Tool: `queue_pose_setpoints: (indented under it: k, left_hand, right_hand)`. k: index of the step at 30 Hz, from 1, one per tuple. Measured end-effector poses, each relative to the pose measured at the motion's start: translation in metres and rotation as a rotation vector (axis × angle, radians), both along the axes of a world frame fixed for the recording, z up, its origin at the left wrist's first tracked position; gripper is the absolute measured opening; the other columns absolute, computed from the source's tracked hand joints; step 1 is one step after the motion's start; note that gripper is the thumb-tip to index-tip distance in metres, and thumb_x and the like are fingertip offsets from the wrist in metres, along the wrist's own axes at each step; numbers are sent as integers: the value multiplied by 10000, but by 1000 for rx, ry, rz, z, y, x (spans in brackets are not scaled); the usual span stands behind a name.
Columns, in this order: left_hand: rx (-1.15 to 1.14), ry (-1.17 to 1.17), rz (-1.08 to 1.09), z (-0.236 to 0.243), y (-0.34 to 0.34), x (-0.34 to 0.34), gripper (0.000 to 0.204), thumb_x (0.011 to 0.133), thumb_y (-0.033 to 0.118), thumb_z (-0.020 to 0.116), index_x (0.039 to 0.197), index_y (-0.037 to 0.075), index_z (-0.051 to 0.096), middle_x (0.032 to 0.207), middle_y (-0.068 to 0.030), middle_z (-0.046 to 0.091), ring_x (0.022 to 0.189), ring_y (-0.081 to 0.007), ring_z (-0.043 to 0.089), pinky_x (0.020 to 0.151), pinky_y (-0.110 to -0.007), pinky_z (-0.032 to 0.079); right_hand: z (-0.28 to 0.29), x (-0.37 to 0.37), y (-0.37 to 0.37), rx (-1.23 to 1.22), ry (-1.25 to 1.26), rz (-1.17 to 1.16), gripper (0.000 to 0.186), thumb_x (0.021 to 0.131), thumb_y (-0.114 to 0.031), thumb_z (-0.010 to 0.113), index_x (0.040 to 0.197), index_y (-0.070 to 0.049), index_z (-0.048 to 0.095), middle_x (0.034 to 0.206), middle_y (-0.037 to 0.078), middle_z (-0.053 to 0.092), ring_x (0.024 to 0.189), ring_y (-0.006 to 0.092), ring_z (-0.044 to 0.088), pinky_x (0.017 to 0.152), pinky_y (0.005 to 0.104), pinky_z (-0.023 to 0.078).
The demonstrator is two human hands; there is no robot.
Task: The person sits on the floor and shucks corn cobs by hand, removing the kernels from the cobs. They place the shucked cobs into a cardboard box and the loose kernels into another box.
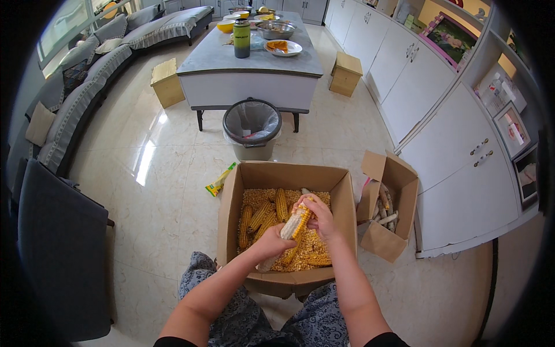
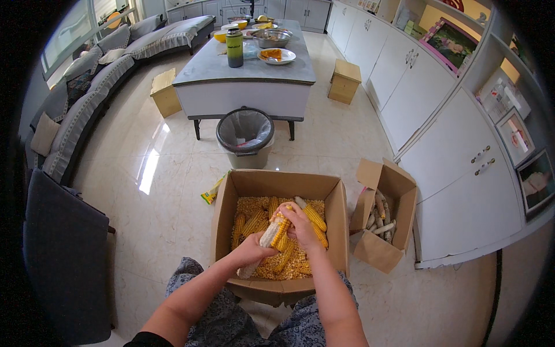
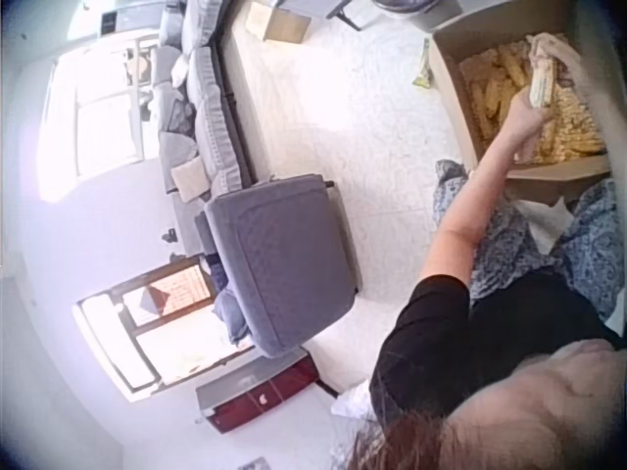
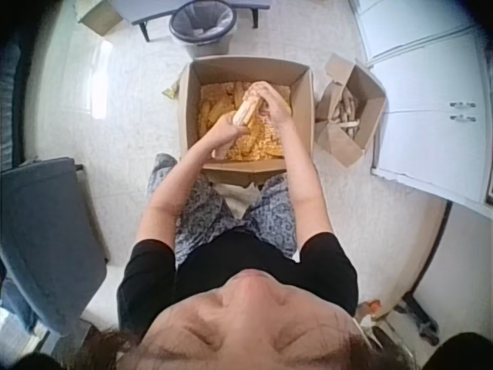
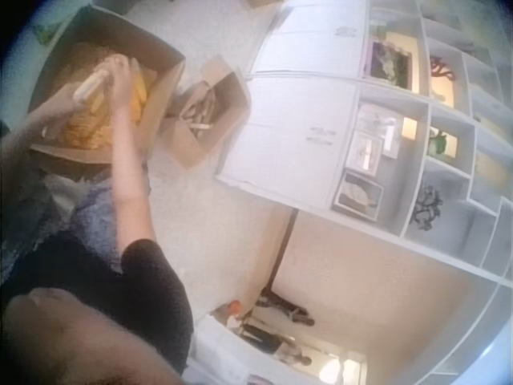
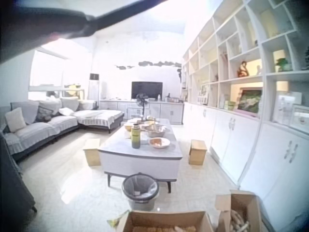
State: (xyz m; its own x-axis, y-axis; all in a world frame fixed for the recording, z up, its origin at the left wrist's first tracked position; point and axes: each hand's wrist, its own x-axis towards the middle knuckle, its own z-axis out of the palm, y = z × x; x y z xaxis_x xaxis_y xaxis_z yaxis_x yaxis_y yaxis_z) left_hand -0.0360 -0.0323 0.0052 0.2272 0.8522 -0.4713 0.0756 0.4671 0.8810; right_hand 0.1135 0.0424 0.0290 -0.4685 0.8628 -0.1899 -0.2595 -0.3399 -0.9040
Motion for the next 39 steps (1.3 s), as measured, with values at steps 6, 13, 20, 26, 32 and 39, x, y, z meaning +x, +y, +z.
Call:
queue_pose_setpoints:
  k: [6, 13, 20, 26, 32, 39]
  left_hand:
    - [13, 29, -5, 7, -3, 3, 297, 688, 141, 673, 906, 23, 510, 655, -25, 537, 498, -101, 511, 467, -255, 436]
    - [-18, 28, -8, 9, -2, 0, 315, 683, 138, 677, 925, 17, 515, 670, -29, 544, 511, -104, 518, 473, -254, 436]
    - [166, 199, -21, -11, -5, 3, 346, 685, 138, 676, 975, 12, 537, 698, -30, 560, 556, -89, 516, 518, -249, 434]
    - [-8, 81, -30, 6, -2, 1, 356, 684, 140, 679, 982, 7, 537, 699, -27, 560, 558, -92, 518, 520, -245, 433]
    - [21, 88, -33, -2, -5, 1, 341, 675, 158, 657, 960, 11, 539, 689, -40, 562, 537, -109, 522, 500, -257, 433]
    - [229, 275, -27, -21, -7, -1, 336, 677, 169, 648, 956, 15, 542, 681, -52, 562, 527, -117, 532, 496, -267, 438]
  right_hand:
    - [-18, 2, 1, 107, -79, -9, 183, 872, -217, 562, 922, -56, 492, 804, 52, 582, 701, 90, 548, 596, 207, 439]
    - [-2, 1, 1, -150, 176, 17, 206, 876, -237, 563, 897, -40, 504, 754, 58, 587, 690, 97, 556, 629, 220, 445]
    - [-42, -2, 5, 248, -231, -83, 226, 907, -286, 451, 889, -73, 524, 773, 56, 594, 581, 45, 494, 421, 160, 324]
    - [-7, 6, 3, -122, 92, 26, 253, 917, -291, 406, 891, -76, 538, 796, 67, 606, 468, 15, 411, 352, 137, 230]
    - [-10, 13, 7, -69, 9, 81, 276, 920, -289, 424, 870, -47, 549, 794, 66, 606, 705, 109, 571, 617, 224, 454]
    - [-26, 2, 4, 39, -84, -32, 215, 890, -244, 526, 829, -40, 557, 775, 50, 596, 693, 92, 549, 611, 222, 435]
